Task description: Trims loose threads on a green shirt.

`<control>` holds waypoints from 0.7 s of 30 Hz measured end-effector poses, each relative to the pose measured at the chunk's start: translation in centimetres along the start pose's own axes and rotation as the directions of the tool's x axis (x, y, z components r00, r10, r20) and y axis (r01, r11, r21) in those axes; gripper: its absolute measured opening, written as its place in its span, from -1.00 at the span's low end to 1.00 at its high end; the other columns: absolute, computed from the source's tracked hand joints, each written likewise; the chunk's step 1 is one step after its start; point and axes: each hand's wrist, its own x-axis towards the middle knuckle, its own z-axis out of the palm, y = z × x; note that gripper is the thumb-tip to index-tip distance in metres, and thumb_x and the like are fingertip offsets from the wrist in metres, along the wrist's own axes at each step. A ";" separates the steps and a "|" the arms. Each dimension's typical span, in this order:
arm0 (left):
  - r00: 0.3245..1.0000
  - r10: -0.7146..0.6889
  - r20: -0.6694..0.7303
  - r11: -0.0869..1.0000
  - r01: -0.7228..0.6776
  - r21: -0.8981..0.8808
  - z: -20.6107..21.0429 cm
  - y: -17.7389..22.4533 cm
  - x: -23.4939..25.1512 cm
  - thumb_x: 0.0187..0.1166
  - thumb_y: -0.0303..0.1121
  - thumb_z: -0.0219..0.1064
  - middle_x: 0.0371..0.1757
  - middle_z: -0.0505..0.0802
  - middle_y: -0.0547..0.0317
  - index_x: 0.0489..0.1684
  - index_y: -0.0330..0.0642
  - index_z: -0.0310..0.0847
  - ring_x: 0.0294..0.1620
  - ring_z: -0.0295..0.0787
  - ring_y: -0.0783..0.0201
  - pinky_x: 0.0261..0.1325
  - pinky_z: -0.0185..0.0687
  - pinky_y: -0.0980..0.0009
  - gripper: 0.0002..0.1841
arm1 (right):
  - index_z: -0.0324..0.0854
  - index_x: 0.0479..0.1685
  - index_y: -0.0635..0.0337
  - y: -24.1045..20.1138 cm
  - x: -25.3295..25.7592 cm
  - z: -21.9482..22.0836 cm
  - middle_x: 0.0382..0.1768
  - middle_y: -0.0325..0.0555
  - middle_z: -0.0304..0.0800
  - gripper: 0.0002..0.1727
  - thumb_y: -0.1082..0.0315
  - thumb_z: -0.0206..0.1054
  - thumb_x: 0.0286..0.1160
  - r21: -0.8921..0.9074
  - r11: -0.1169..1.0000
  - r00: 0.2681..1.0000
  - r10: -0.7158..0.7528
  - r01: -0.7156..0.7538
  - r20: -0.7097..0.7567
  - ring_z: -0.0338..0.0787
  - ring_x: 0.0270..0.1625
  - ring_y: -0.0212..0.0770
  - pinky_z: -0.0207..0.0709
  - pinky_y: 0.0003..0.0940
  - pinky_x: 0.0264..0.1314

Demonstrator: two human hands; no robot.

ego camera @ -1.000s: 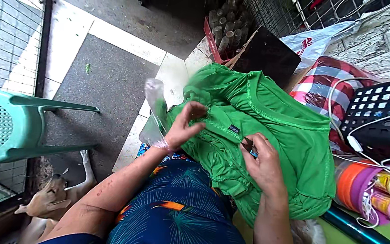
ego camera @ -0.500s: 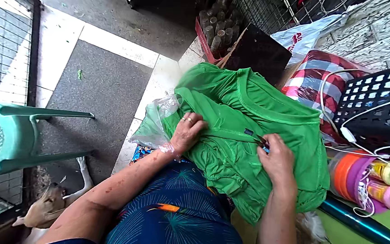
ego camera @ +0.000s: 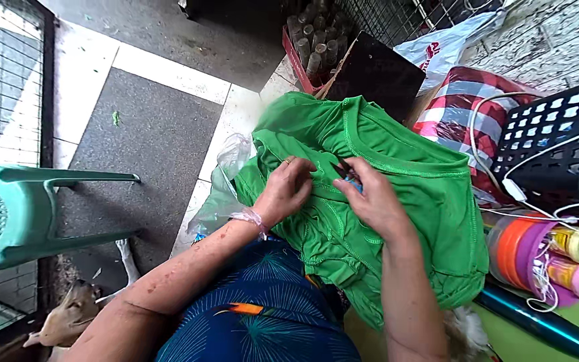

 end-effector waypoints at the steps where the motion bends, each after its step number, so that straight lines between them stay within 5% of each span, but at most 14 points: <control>1: 0.990 -0.109 0.085 0.993 0.113 -0.039 0.2 -0.1 0.0 0.43 -0.50 0.35 -0.03 0.76 -0.24 0.15 -0.50 0.56 -0.20 0.80 0.09 -0.10 0.78 0.21 -0.65 | 0.59 0.24 0.42 1.0 0.4 0.8 -0.11 0.20 0.76 -0.67 0.35 0.30 0.70 0.081 0.995 0.997 0.059 -0.064 0.055 0.76 -0.15 0.00 0.63 -0.02 -0.04; 4: 0.928 -0.291 0.233 0.936 0.327 -0.133 0.1 -0.7 -0.1 0.37 -0.41 0.50 0.01 0.73 -0.19 0.24 -0.46 0.51 -0.17 0.76 0.15 -0.06 0.74 0.25 -0.51 | 0.55 0.30 0.32 2.7 -0.1 1.2 -0.22 0.04 0.71 -0.69 0.32 0.21 0.76 0.286 0.939 0.982 0.173 -0.189 0.082 0.62 -0.33 -0.23 0.53 -0.29 -0.26; 7: 0.891 -0.328 0.313 0.922 0.374 -0.100 -0.3 -1.0 0.9 0.39 -0.29 0.61 0.02 0.71 -0.13 0.21 -0.41 0.62 -0.19 0.68 0.20 -0.07 0.66 0.28 -0.50 | 0.55 0.28 0.20 2.9 -0.5 1.2 -0.44 -0.20 0.59 -0.74 0.35 0.18 0.74 0.407 0.896 0.983 0.176 -0.179 0.045 0.40 -0.56 -0.46 0.27 -0.57 -0.52; 11: 0.902 -0.277 0.332 0.922 0.346 -0.173 0.2 -2.4 1.9 0.41 -0.28 0.60 -0.18 0.71 0.13 0.02 -0.24 0.81 -0.25 0.57 0.37 -0.10 0.52 0.39 -0.69 | 0.56 0.26 0.28 2.6 -0.3 1.3 -0.34 -0.09 0.62 -0.73 0.37 0.21 0.72 0.367 0.916 0.986 0.158 -0.164 0.047 0.49 -0.46 -0.37 0.38 -0.47 -0.41; 16: 0.967 -0.190 0.170 0.908 0.239 -0.344 1.3 -3.6 1.0 0.48 -0.40 0.49 -0.29 0.80 0.31 -0.31 -0.24 0.85 -0.18 0.67 0.61 0.03 0.56 0.61 -0.91 | 0.47 0.41 0.32 2.3 -0.3 0.9 -0.03 0.10 0.76 -0.61 0.35 0.29 0.71 0.245 0.958 0.988 0.133 -0.148 0.078 0.75 -0.15 -0.19 0.64 -0.24 -0.04; 21: 0.933 -0.284 0.222 0.809 0.358 -0.467 0.7 -3.7 0.8 0.63 -0.46 0.34 -0.39 0.84 0.41 -0.27 -0.26 0.74 -0.35 0.74 0.65 -0.14 0.70 0.63 -0.90 | 0.69 0.15 0.31 3.1 -0.5 1.2 -0.23 0.10 0.80 -0.71 0.42 0.47 0.50 0.014 1.000 0.996 -0.011 0.010 0.087 0.80 -0.18 0.03 0.65 0.06 -0.09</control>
